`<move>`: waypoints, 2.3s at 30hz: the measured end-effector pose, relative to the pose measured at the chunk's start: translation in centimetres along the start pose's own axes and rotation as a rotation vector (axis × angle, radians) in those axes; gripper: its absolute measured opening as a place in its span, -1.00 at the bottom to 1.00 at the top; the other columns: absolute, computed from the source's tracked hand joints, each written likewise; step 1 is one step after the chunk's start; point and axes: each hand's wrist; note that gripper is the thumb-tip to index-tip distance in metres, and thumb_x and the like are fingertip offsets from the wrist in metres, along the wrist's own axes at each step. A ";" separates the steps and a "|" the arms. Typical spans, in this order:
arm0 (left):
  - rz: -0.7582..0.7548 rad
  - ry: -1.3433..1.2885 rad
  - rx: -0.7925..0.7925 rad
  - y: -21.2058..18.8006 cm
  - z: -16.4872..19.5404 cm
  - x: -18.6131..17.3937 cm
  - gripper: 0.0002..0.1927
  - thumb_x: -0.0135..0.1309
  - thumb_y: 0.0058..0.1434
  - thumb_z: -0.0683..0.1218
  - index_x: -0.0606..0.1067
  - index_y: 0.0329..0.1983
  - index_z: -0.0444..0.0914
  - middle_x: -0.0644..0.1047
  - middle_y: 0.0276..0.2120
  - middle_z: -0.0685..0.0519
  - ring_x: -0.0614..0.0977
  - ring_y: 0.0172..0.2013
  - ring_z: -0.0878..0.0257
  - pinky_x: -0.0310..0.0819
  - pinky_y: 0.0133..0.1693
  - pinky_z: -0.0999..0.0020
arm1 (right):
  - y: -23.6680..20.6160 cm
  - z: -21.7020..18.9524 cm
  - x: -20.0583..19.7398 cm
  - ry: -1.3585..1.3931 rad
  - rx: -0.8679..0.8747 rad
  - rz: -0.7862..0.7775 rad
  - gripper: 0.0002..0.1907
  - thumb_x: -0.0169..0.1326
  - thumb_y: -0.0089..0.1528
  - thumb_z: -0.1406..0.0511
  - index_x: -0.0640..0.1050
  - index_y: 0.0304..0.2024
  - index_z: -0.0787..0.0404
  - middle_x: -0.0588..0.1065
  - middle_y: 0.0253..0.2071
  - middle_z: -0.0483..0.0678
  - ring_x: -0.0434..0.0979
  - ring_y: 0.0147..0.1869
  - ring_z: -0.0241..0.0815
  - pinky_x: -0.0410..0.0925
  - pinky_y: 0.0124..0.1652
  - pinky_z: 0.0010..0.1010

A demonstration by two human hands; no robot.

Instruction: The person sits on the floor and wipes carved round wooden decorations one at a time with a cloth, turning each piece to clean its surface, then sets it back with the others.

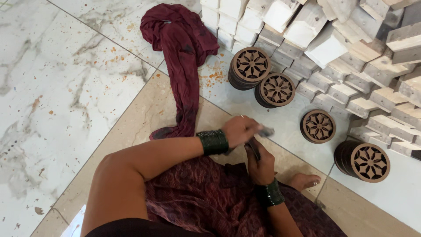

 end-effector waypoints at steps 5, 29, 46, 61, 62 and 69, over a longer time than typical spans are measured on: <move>-0.004 0.351 0.559 -2.0 2.9 1.8 -0.58 -0.16 0.37 0.15 0.69 -0.03 -0.02 0.69 -0.23 -0.01 0.70 -0.18 0.04 0.41 0.00 -0.02 | -0.1 3.8 1.1 -0.242 -0.363 0.056 -0.59 0.18 0.19 0.43 0.47 0.06 0.52 0.54 -0.06 0.35 0.57 -0.04 0.21 0.42 -0.10 -0.21; 0.146 0.182 0.221 -1.1 0.2 0.1 -0.49 -0.23 0.47 0.16 0.64 -0.17 -0.23 0.63 -0.30 -0.09 0.63 -0.20 -0.11 0.50 -0.12 0.05 | -0.1 -2.7 0.7 0.219 0.079 -0.002 -0.68 0.09 0.34 0.40 0.53 0.15 0.38 0.65 -0.17 0.07 0.62 -0.14 -0.24 0.48 -0.14 -0.42; 0.052 -0.129 -0.296 2.7 -5.5 -0.2 -0.25 -0.21 0.44 0.36 0.67 -0.12 -0.38 0.67 -0.34 -0.28 0.70 -0.24 -0.11 0.53 -0.05 0.09 | -0.4 -3.8 -0.9 0.335 -0.048 0.106 -0.62 0.01 0.40 0.41 0.45 0.27 0.40 0.56 0.11 0.05 0.55 0.15 -0.22 0.43 0.11 -0.41; 0.073 -0.087 -0.065 1.1 -4.3 1.7 -0.37 -0.16 0.41 0.29 0.64 0.03 -0.29 0.67 -0.18 -0.24 0.70 -0.12 -0.10 0.55 -0.01 0.13 | -1.4 -4.5 0.1 0.144 -0.055 0.048 -0.70 0.07 0.35 0.40 0.53 0.13 0.37 0.60 -0.29 0.01 0.61 -0.24 -0.30 0.48 -0.24 -0.46; 0.075 -0.138 -0.102 1.6 -4.7 1.6 -0.36 -0.14 0.39 0.30 0.63 0.04 -0.30 0.67 -0.18 -0.24 0.70 -0.12 -0.08 0.55 -0.01 0.14 | -1.4 -5.0 -0.2 0.075 -0.049 0.067 -0.70 0.09 0.34 0.39 0.54 0.12 0.35 0.58 -0.36 -0.02 0.56 -0.35 -0.31 0.43 -0.31 -0.47; 0.007 -0.224 -0.349 2.7 -6.4 -0.9 -0.28 -0.17 0.35 0.38 0.57 0.16 -0.27 0.65 -0.31 -0.30 0.70 -0.19 -0.11 0.55 -0.07 0.08 | -1.9 -7.0 -0.9 0.107 -0.040 0.099 -0.69 0.07 0.32 0.41 0.57 0.12 0.32 0.49 -0.56 -0.10 0.42 -0.54 -0.41 0.31 -0.49 -0.47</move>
Point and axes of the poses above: each hand's wrist, its own y-axis towards the middle knuckle, its own x-axis out of the palm, z = x × y
